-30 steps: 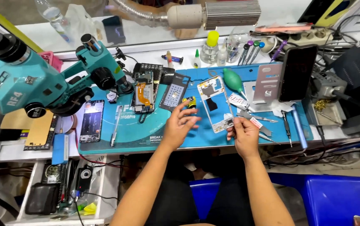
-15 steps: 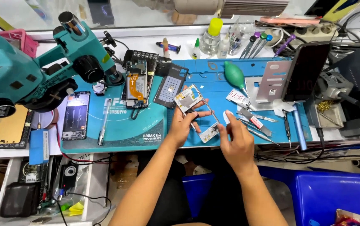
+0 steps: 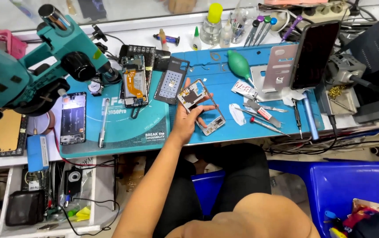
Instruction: A technician is repairing a mobile phone by applying adhesive to the frame and carefully assembling the screen and internal components at a workbench.
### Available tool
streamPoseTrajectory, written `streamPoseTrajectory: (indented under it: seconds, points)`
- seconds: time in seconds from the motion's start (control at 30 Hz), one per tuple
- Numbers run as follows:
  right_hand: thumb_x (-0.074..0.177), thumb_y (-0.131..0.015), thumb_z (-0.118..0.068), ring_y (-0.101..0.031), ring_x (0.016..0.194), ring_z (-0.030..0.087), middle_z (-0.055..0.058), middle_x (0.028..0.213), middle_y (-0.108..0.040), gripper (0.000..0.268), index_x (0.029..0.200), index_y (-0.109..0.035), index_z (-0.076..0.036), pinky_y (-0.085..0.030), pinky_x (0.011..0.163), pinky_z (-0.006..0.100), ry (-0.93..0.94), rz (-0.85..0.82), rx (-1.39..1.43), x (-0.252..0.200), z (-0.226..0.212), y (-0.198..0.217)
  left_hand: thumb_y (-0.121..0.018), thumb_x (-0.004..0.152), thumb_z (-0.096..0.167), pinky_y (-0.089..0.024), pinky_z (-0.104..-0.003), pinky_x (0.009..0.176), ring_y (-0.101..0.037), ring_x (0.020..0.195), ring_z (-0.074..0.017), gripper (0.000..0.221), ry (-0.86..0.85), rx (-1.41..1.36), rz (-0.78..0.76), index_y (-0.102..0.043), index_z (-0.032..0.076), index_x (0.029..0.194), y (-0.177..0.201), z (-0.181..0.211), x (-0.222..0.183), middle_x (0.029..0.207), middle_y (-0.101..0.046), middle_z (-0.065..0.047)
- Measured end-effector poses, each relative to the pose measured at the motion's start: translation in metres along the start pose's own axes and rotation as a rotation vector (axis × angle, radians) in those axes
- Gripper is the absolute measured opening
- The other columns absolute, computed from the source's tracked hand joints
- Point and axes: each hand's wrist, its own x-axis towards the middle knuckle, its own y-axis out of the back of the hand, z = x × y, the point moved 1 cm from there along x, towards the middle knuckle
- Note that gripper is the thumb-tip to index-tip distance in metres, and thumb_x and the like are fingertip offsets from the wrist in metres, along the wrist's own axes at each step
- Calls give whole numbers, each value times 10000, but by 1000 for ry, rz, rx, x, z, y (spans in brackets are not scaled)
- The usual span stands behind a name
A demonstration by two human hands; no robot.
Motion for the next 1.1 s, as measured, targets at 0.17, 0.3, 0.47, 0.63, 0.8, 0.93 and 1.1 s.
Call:
streamPoseTrajectory:
  seconds: [0.17,0.3,0.47,0.63,0.8,0.93,1.1]
  points:
    - [825,-738,-202,-635,622,171,-62,875,-669,194,1014,-768,-237,-523,581,310,446,354,-321,100,99,-15,-445,1011,-47,-625,-201,493,-706,1110,-375,795,-13,19,6,-40,219,1641,-2,1,-3,1367,-589,-317]
    - [909,-712,-215,-630,650,176,-74,867,-608,157,1061,-743,-237,-525,609,291,515,451,-550,154,201,3,-417,1019,-59,-613,-199,468,-704,1104,-391,788,-21,16,16,-18,213,1641,1,-4,-5,1358,-589,-325]
    - [944,-718,-258,-693,704,165,-73,807,-625,64,984,-742,-214,-561,621,276,207,285,-682,163,276,-9,-428,1026,-45,-606,-194,469,-699,1109,-399,783,-19,35,24,-19,218,1639,-2,-2,-4,1360,-585,-328]
    - [955,-745,-190,-699,735,244,13,813,-657,81,1013,-770,-141,-568,677,335,242,429,-527,154,262,-3,-444,1018,-36,-624,-215,482,-707,1071,-405,866,-23,89,94,118,245,1614,-6,6,-6,1552,-377,-322]
    - [937,-773,-211,-718,728,266,83,853,-744,222,1140,-771,-120,-557,630,351,107,381,-47,133,246,-13,-378,1031,-28,-621,-240,436,-696,1057,-439,836,11,17,94,156,262,1604,-16,3,-10,1581,-322,-302]
    - [945,-709,-121,-646,460,213,153,685,-723,319,1247,-704,-17,-531,494,341,-138,242,442,126,245,-38,-426,1036,29,-599,-328,372,-664,1013,-520,859,107,-63,162,172,270,1603,-37,-13,-17,1606,-261,-296]
    - [978,-661,-34,-645,422,243,215,667,-689,285,1245,-664,63,-532,391,323,-233,243,666,118,260,-50,-504,971,66,-620,-468,757,-554,1179,-553,862,82,383,145,88,55,1599,-53,43,-34,1483,-337,-432]
